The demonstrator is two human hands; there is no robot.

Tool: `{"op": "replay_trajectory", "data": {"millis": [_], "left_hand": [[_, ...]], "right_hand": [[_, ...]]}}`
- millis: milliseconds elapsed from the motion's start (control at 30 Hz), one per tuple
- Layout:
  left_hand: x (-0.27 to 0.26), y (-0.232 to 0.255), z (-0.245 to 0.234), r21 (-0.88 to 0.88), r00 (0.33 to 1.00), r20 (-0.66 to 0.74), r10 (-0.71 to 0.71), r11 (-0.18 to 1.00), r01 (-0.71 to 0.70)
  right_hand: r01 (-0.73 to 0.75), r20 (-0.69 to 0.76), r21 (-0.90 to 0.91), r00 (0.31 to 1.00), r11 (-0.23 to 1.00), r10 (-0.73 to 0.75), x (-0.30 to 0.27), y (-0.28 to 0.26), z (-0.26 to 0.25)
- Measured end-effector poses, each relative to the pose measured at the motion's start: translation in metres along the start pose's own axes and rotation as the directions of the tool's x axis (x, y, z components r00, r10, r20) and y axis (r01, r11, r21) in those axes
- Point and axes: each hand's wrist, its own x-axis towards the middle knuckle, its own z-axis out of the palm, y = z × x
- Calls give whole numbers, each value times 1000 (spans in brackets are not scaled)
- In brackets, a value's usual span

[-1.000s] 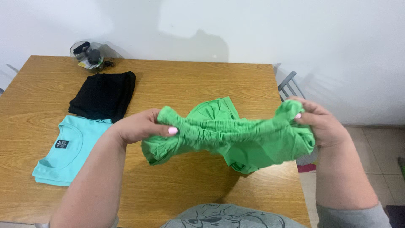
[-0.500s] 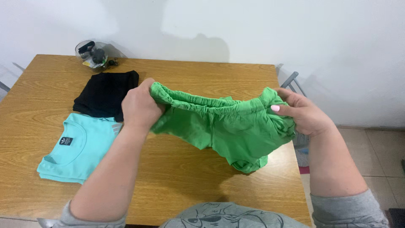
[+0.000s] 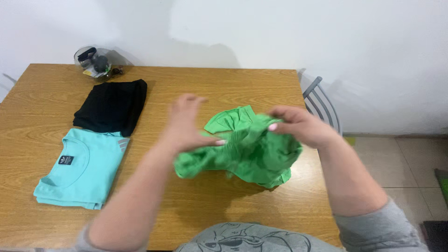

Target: The person folds a black pair of pants, a black top, a light blue t-shirt, and green shorts on a wooden table. Each item is smoothed, folded into a compact rectangle, and stacked on the table.

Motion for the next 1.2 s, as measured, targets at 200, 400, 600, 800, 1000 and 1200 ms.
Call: {"op": "replay_trajectory", "data": {"millis": [200, 400, 600, 800, 1000, 1200], "left_hand": [[5, 57, 59, -711, 975, -33, 220, 680, -177], [14, 46, 55, -795, 966, -94, 239, 567, -218], [13, 53, 47, -585, 932, -136, 335, 733, -348], [14, 57, 33, -571, 985, -51, 162, 805, -162], [17, 58, 27, -688, 986, 20, 167, 717, -108], [25, 30, 58, -572, 923, 244, 297, 813, -110]], "right_hand": [[254, -176, -79, 948, 964, -264, 14, 15, 40], [480, -255, -173, 821, 860, -510, -9, 52, 98], [267, 472, -765, 851, 586, 228, 12, 52, 109], [233, 381, -907, 808, 350, 450, 25, 7, 94], [366, -125, -336, 896, 868, -426, 9, -24, 59], [50, -121, -142, 990, 989, -68, 29, -20, 25]]}}
